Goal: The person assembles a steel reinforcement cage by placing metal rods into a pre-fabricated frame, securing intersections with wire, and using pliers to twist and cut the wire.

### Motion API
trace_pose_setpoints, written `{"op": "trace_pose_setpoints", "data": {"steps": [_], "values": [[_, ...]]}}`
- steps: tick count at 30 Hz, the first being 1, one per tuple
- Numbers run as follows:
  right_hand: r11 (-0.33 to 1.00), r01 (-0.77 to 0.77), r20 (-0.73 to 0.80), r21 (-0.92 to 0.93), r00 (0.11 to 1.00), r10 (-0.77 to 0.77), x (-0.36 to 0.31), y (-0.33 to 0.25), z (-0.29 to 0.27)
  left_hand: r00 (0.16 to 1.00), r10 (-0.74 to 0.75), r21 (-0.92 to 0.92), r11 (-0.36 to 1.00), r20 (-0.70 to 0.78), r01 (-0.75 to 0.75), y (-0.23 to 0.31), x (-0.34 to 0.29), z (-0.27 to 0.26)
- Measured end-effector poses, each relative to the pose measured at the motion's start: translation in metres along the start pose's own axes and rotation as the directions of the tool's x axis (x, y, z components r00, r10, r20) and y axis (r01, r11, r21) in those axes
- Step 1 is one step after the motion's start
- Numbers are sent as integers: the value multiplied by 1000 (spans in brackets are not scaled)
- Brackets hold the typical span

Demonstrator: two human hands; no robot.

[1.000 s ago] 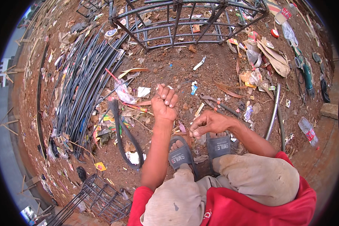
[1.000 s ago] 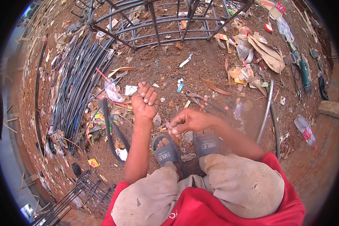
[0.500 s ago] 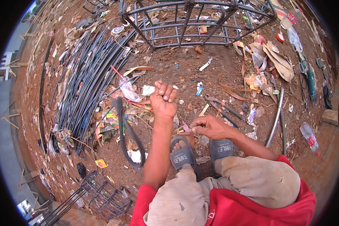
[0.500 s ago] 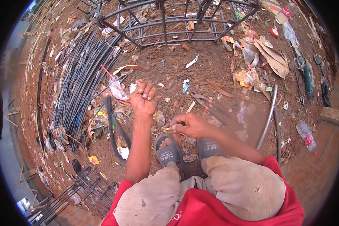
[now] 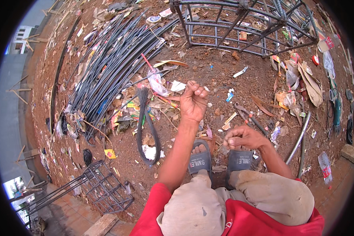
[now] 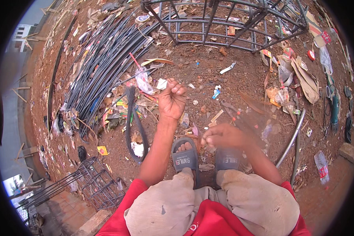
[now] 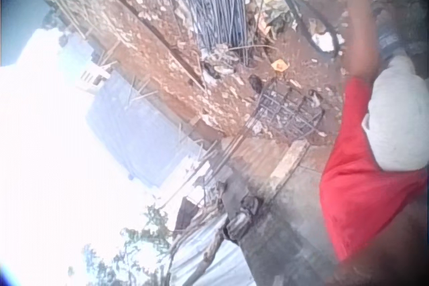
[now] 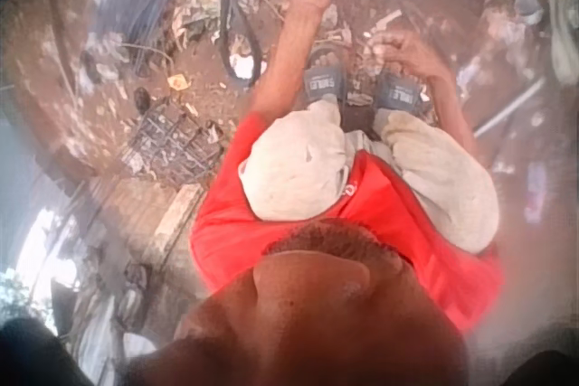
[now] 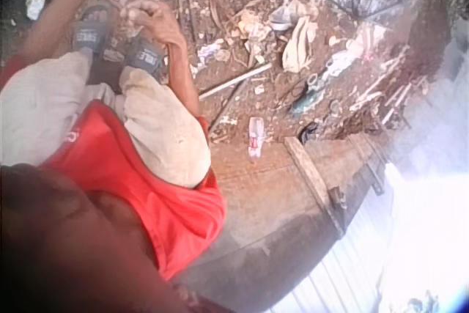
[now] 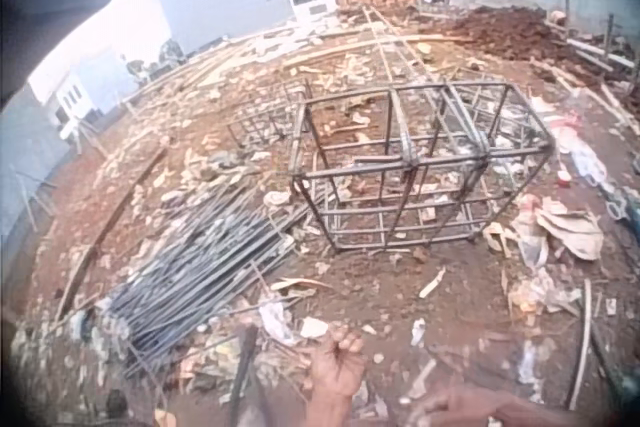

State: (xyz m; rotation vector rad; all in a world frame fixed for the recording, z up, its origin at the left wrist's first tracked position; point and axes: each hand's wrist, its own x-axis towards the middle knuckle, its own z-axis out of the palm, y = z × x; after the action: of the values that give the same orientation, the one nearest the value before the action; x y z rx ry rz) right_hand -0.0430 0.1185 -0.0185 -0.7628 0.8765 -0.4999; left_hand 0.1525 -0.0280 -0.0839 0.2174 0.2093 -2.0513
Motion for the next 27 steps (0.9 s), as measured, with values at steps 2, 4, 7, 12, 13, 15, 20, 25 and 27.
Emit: {"op": "trace_pose_setpoints", "data": {"steps": [2,4,7,12,13,15,20,25,27], "values": [[872,371,-84,319,928,-364,-14,27,-23,1000,10,9,1000,-12,-10,-14,-1,10],[767,537,-243,352,844,-479,-6,28,-27,1000,27,-9,1000,8,-27,-18,-3,17],[798,400,-548,452,830,-106,4,17,-21,996,86,-10,996,-18,-87,-11,-10,14],[911,65,-507,-407,813,-285,15,81,-37,999,-43,24,999,22,43,-20,-12,3],[894,38,-374,-447,899,-226,9,74,-30,999,-41,9,999,-12,41,-18,-13,-1],[945,-25,-234,-326,971,-55,-2,52,-24,999,-45,-31,998,7,45,-10,-18,-15],[888,398,-95,230,918,-386,-18,39,-37,989,-110,-117,986,95,120,-13,-20,4],[959,262,-574,107,804,-156,-9,51,-42,997,-80,51,996,10,79,-12,-18,11],[930,83,-524,-358,806,-274,-6,68,-35,994,-99,137,985,-46,105,-18,-20,5]]}}
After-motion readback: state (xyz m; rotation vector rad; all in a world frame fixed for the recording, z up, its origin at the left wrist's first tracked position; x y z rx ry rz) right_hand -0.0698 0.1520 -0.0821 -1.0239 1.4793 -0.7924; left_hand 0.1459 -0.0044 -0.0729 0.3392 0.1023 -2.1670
